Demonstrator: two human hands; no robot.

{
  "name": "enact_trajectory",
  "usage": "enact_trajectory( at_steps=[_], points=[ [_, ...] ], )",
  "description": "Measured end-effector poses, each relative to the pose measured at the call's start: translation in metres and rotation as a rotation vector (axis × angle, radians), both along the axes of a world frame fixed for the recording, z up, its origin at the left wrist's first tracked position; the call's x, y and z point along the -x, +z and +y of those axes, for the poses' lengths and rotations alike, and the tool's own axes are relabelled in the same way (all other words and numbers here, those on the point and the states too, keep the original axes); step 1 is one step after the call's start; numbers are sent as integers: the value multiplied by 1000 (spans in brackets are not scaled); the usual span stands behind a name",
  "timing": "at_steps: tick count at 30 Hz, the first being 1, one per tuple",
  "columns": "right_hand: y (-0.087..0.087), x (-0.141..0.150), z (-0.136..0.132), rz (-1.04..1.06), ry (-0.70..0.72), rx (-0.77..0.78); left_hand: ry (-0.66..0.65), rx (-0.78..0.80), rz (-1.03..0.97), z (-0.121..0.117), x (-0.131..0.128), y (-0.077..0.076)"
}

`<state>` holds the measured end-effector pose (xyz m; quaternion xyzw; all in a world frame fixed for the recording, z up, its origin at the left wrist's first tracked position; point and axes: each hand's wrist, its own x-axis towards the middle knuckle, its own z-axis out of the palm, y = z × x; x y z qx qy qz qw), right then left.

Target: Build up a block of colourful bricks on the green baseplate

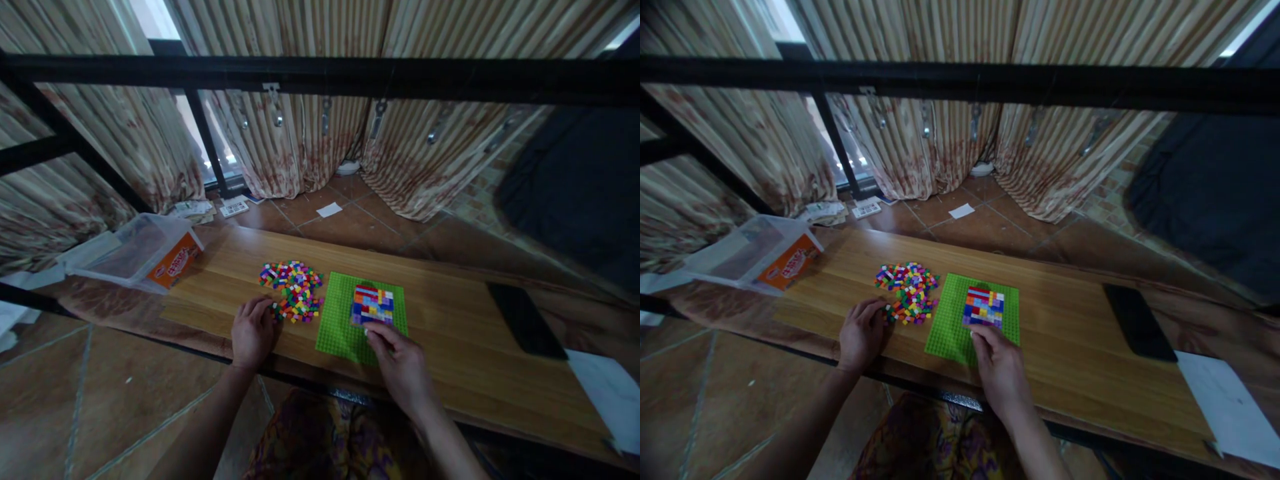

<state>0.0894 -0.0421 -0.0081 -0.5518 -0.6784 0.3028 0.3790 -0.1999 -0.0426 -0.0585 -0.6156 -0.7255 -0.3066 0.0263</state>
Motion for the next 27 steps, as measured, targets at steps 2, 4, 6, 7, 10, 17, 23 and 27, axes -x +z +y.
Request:
enact_trajectory(
  at_steps=[2,4,6,7,10,17,23,27],
  points=[
    [-1,-16,4,2,-83,8,6,6,4,0,-1,1],
    [0,-26,11,-21,-151,5,13,11,9,0,-1,2],
    [0,-30,19,-52,-182,-27,15,15,11,0,-1,3],
    [1,-30,24,-62,-182,-58,13,16,12,0,-1,3],
    [0,-27,36,-53,-158,-152,5,5,10,1,-1,3],
    [-8,-21,52,-57,-152,-221,-1,-14,1,1,0,1],
    [-13,-20,53,-125,-152,-232,11,0,2,1,-1,2],
    [-14,-19,53,-102,-159,-244,12,3,9,1,-1,2]
  ],
)
